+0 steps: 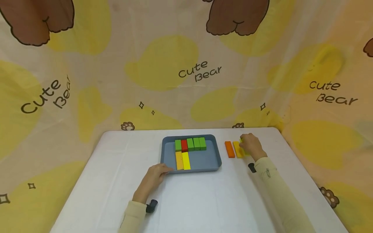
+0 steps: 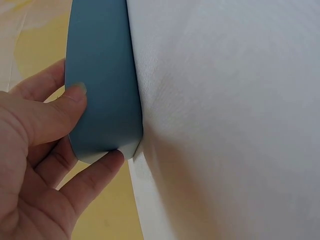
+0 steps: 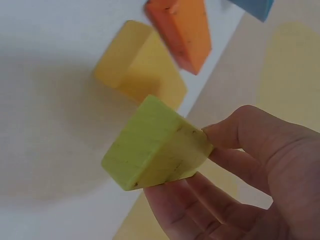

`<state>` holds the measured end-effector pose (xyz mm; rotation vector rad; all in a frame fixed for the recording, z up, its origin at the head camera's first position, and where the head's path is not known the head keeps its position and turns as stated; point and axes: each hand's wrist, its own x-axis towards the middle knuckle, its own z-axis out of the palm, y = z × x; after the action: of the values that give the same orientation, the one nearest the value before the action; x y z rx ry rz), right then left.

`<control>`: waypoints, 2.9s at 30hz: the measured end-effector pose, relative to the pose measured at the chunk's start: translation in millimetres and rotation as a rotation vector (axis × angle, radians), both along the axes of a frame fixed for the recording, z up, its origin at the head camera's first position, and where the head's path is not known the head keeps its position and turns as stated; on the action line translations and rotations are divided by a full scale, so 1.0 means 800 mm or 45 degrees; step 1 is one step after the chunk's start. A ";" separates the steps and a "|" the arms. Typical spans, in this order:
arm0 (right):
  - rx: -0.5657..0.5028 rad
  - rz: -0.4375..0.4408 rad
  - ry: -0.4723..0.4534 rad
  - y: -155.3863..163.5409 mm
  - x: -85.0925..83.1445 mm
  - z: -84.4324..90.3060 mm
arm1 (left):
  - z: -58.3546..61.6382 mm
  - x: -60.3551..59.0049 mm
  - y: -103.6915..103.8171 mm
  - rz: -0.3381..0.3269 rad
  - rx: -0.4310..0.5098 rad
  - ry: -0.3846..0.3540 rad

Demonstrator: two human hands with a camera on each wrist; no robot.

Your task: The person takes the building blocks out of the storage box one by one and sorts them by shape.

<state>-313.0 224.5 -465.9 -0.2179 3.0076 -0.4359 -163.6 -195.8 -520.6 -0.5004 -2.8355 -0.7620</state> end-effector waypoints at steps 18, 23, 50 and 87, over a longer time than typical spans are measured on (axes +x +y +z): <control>-0.012 -0.094 -0.187 0.014 -0.012 -0.027 | -0.001 -0.001 -0.001 -0.015 0.000 0.002; 0.013 -0.100 -0.216 0.016 -0.013 -0.032 | 0.000 -0.001 -0.001 -0.018 0.006 -0.004; 0.010 -0.068 -0.207 0.017 -0.012 -0.039 | -0.001 0.001 -0.003 -0.037 0.003 0.022; -0.034 0.094 0.166 -0.101 0.015 0.005 | 0.001 -0.005 -0.001 -0.043 0.031 -0.011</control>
<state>-300.7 143.6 -461.7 -0.3718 3.1090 -0.4731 -167.7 -196.8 -519.6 -0.5434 -2.8290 -0.8054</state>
